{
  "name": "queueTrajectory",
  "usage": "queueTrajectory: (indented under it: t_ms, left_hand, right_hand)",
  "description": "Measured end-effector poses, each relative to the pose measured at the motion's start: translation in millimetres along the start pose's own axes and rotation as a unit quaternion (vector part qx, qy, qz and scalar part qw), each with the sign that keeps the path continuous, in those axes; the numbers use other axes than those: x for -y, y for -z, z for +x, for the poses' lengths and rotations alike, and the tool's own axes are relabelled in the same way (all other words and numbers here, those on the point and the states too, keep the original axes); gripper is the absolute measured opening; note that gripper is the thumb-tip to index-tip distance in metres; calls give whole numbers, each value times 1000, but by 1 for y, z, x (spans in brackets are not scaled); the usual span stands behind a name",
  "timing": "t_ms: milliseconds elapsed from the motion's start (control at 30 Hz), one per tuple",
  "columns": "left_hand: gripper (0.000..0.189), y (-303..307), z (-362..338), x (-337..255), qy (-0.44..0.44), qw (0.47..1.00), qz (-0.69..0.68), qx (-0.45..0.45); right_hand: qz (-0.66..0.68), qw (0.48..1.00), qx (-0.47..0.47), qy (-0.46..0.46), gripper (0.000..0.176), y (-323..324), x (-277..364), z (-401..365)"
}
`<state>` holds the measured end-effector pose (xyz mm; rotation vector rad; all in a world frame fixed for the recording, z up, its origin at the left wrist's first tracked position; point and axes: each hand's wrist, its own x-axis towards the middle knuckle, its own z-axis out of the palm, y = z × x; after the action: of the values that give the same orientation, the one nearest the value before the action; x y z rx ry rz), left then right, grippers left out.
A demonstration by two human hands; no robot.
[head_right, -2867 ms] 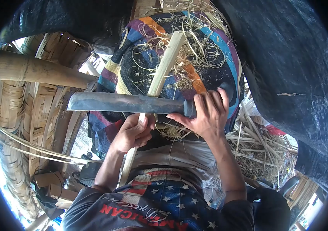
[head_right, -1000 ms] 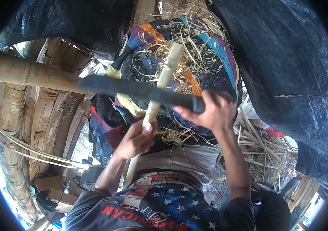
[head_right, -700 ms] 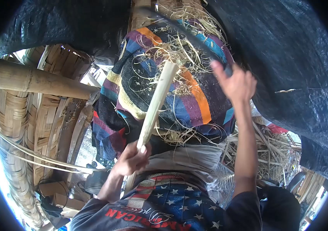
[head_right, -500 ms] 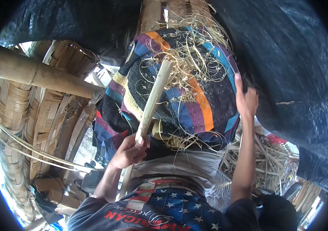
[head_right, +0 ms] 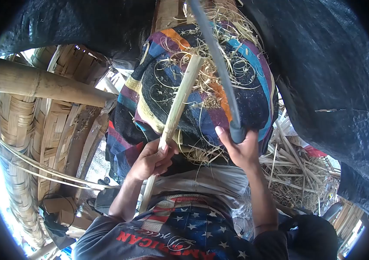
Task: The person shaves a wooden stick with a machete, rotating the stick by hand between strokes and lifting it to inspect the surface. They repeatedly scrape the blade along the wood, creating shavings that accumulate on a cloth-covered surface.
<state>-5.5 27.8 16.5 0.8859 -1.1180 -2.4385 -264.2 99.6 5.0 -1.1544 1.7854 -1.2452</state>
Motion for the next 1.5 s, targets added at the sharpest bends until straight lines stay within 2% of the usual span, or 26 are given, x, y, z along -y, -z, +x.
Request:
queueTrajectory:
  t_ms: [33, 67, 100, 167, 267, 400, 433, 533, 567, 633, 800, 867, 933, 967, 1000, 1033, 1067, 1133, 1233, 1267, 1300, 1367, 1400, 1500]
  left_hand:
    - [43, -1, 0, 0, -7, 1000, 3, 9]
    - [43, -2, 0, -1, -6, 1000, 5, 9]
    - [44, -4, 0, -2, -7, 1000, 22, 4]
    - [44, -7, -1, -1, -6, 999, 39, -1]
    - [43, -10, -2, 0, -16, 997, 77, -22]
    - [34, -16, -6, -4, -5, 995, 95, -42]
    - [32, -16, -7, -3, -1, 993, 100, -57]
    - [30, -17, -8, -1, -10, 993, 102, -51]
    - [30, -18, -8, 1, -9, 994, 101, -51]
    - [35, -18, -6, 4, -19, 990, 129, -59]
    - [32, -17, 0, 5, -13, 989, 141, -41]
    - [32, -19, 2, 2, -13, 990, 138, -36]
    - [30, -25, 1, -7, -11, 991, 115, -60]
    - [32, -18, -7, -9, 6, 994, 93, -58]
    - [34, -10, -15, -4, 18, 994, 91, -61]
    - [35, -9, -22, 3, 7, 994, 89, -60]
    - [37, -8, -26, 8, -8, 994, 86, -60]
    - [39, -2, -20, 8, -8, 996, 73, -54]
    - [41, 2, -7, 5, -3, 999, 31, -29]
    - [42, 2, -3, 4, 6, 1000, 3, -11]
    - [42, 1, -2, 4, 9, 1000, 3, -11]
    - [42, -3, 1, -1, 7, 1000, -2, -9]
    - [41, -4, 2, -2, 6, 1000, -3, -8]
    - [40, -7, 2, -2, 0, 995, 79, -53]
  right_hand:
    - [-86, 995, 6, 44, 27, 4, 2, 0]
    - [-85, 995, 5, 44, 27, 2, 3, 1]
    - [-142, 985, -9, 102, 26, -1, 4, 2]
    - [-209, 955, -30, 207, 22, -5, -1, 2]
    - [-322, 896, -14, 304, 20, -12, 2, 6]
    - [-384, 859, -22, 339, 21, -20, -3, 15]
    - [-390, 851, -15, 352, 32, -18, -3, 18]
    - [-364, 850, -17, 380, 25, -14, -1, 30]
    - [-366, 854, -4, 369, 32, -12, -5, 34]
    - [-365, 844, -15, 392, 25, -8, -6, 40]
    - [-370, 817, -50, 439, 14, 3, -5, 51]
    - [-383, 808, -64, 443, 12, 9, -6, 55]
    - [-414, 818, -105, 384, 8, 17, -13, 58]
    - [-439, 842, -158, 271, 6, 28, -20, 64]
    - [-482, 846, -193, 123, 13, 42, -8, 68]
    - [-524, 824, -213, -25, 20, 55, -1, 81]
    - [-517, 815, -260, -31, 20, 69, -8, 91]
    - [-481, 823, -300, 33, 20, 80, -21, 94]
    - [-376, 877, -268, 129, 20, 58, -27, 72]
    - [-340, 913, -215, 68, 14, 48, -14, 59]
    - [-286, 931, -197, 111, 11, 37, -19, 49]
    - [-324, 922, -131, 168, 19, 22, -17, 32]
    - [-343, 896, -128, 249, 22, 12, -11, 28]
    - [-375, 871, -63, 312, 24, -3, -10, 25]
